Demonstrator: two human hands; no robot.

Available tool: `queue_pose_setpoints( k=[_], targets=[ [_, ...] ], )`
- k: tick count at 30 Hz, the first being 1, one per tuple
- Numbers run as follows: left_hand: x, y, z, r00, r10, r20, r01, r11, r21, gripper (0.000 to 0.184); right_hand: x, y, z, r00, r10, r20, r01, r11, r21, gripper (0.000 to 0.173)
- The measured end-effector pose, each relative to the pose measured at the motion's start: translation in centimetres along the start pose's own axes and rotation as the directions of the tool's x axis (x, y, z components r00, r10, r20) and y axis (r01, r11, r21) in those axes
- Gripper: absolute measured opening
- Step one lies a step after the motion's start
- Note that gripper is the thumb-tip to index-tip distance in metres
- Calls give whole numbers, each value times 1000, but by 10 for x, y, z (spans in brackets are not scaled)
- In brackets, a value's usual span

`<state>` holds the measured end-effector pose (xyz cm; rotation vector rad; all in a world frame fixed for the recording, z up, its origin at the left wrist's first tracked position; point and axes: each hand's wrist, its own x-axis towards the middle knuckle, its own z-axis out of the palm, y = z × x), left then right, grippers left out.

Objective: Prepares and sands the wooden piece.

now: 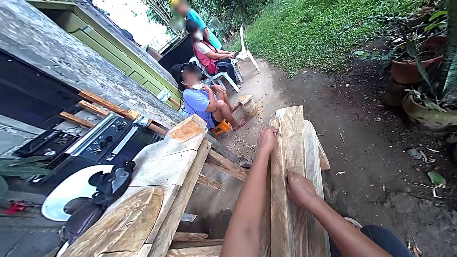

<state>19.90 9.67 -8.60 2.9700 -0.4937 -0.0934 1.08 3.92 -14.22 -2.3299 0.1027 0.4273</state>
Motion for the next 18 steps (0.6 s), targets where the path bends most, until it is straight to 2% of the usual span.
queue_pose_setpoints(
  k=[5,8,12,18],
  targets=[
    [-19,7,-14,982,27,184,-54,989,140,32,-3,-1,-2,1000,16,20,-16,1000,26,38],
    [-17,23,-25,985,-14,173,-23,976,215,33,-1,-3,-2,1000,18,15,-19,1000,21,38],
    [-5,25,-20,991,-64,117,40,979,199,34,0,-2,0,1000,16,12,-16,1000,15,37],
    [-19,26,-27,975,-19,220,-41,963,267,31,0,-1,-1,1000,9,10,-9,999,38,36]
  ],
)
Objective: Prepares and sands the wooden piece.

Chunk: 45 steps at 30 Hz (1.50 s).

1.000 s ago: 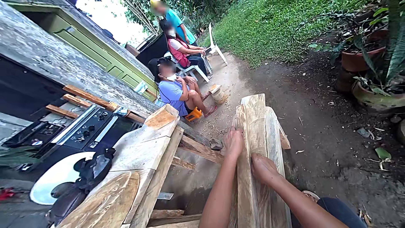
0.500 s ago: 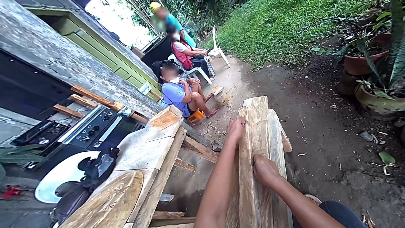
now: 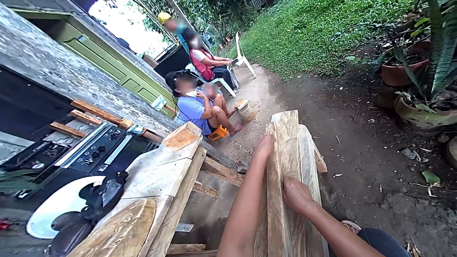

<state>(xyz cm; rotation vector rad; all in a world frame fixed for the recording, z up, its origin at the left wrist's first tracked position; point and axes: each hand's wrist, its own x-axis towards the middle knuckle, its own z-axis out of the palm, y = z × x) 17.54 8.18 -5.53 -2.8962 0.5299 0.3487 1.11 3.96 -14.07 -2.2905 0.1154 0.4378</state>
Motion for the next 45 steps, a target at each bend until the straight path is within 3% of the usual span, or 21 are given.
queue_pose_setpoints(
  k=[7,13,19,25,30,37,42,45],
  targets=[
    [8,15,11,982,-138,-132,136,990,-22,32,0,-2,-1,1000,13,10,-13,1000,-23,37],
    [-10,29,-2,997,-83,-1,83,990,111,31,1,-1,0,1000,0,-5,0,999,-39,36],
    [4,27,5,984,-157,-86,157,988,-1,32,0,-3,-1,1000,5,-11,-5,999,-47,34],
    [-12,32,-12,995,-75,66,68,993,101,31,-1,-1,1,1000,-1,-11,1,999,-50,34],
    [1,27,3,984,-172,-53,171,985,-29,33,1,0,1,1000,-6,-15,5,999,-50,34],
    [-15,36,-11,994,-97,54,94,994,53,32,0,0,0,1000,3,-18,-4,999,-47,34],
    [2,31,4,979,-192,-62,189,981,-51,33,1,1,1,1000,-9,-12,8,998,-61,34],
    [3,32,3,985,-170,-43,169,985,-22,31,0,1,2,1000,-6,-15,5,998,-64,33]
  ],
)
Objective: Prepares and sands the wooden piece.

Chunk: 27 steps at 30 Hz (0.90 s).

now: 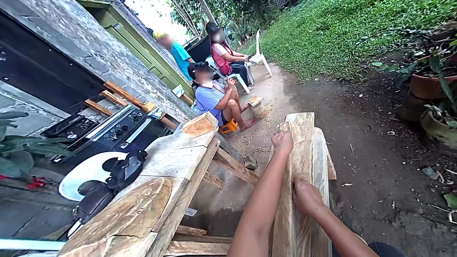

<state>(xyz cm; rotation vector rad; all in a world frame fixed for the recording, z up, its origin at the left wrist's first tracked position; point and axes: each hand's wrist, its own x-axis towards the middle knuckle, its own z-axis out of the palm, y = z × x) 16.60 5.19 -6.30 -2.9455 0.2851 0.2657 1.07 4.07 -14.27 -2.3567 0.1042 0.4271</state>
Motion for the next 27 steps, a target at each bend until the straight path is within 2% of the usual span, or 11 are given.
queue_pose_setpoints(
  k=[5,11,14,19,24,27],
  targets=[
    [-15,4,-6,997,46,59,-50,997,64,34,0,1,-3,1000,-10,4,10,1000,14,32],
    [8,6,13,992,-74,-103,72,997,-21,35,1,0,-3,1000,-7,10,7,1000,7,34],
    [4,1,8,998,-23,-63,21,999,-34,33,-1,1,-1,1000,-7,5,7,1000,21,34],
    [-9,-5,8,1000,20,-8,-19,999,43,37,-1,0,-2,1000,2,21,-2,1000,20,34],
    [11,-8,18,993,-55,-104,48,997,-64,39,0,-1,-2,1000,8,13,-8,1000,4,34],
    [12,-14,14,997,-42,-71,35,995,-96,39,-2,0,0,1000,10,8,-10,1000,5,33]
  ],
)
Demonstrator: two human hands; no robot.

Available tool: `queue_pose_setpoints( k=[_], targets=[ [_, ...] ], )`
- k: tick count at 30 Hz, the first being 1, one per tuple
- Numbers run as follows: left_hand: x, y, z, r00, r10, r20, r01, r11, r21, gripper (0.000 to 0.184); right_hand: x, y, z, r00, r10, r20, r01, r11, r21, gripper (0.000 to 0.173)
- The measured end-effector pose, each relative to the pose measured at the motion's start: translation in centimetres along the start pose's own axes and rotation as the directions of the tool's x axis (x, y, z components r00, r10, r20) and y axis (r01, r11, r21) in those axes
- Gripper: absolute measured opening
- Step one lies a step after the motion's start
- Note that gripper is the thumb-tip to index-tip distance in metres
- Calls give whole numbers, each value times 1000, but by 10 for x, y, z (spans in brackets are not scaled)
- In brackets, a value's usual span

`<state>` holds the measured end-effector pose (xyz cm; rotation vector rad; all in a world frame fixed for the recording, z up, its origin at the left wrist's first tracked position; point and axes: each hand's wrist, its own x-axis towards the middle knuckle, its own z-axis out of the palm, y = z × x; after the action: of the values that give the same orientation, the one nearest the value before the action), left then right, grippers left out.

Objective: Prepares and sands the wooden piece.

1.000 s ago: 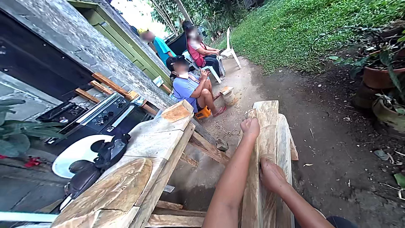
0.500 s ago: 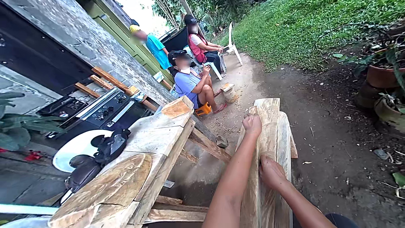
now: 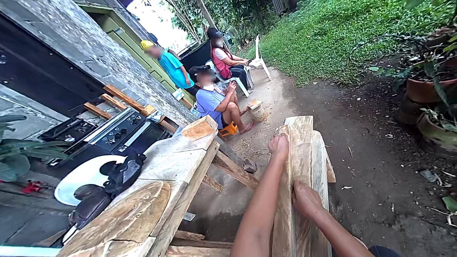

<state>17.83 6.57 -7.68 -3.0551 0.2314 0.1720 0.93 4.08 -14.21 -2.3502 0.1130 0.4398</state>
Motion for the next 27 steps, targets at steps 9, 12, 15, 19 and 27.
queue_pose_setpoints(
  k=[9,12,15,19,27],
  targets=[
    [-21,2,2,999,34,9,-34,993,115,41,1,-1,-3,1000,-9,14,9,1000,-3,34],
    [-6,-2,2,1000,24,-10,-23,999,38,39,1,-2,-2,1000,-2,9,2,1000,-8,33],
    [1,-4,0,1000,15,-8,-15,1000,-17,37,2,-1,-2,1000,-2,3,2,1000,-5,33],
    [-10,-4,-3,998,63,25,-64,996,62,40,1,0,-3,1000,-9,7,9,1000,9,34],
    [-18,5,7,999,34,-15,-32,991,132,43,4,1,-2,1000,0,14,-1,1000,3,34]
  ],
)
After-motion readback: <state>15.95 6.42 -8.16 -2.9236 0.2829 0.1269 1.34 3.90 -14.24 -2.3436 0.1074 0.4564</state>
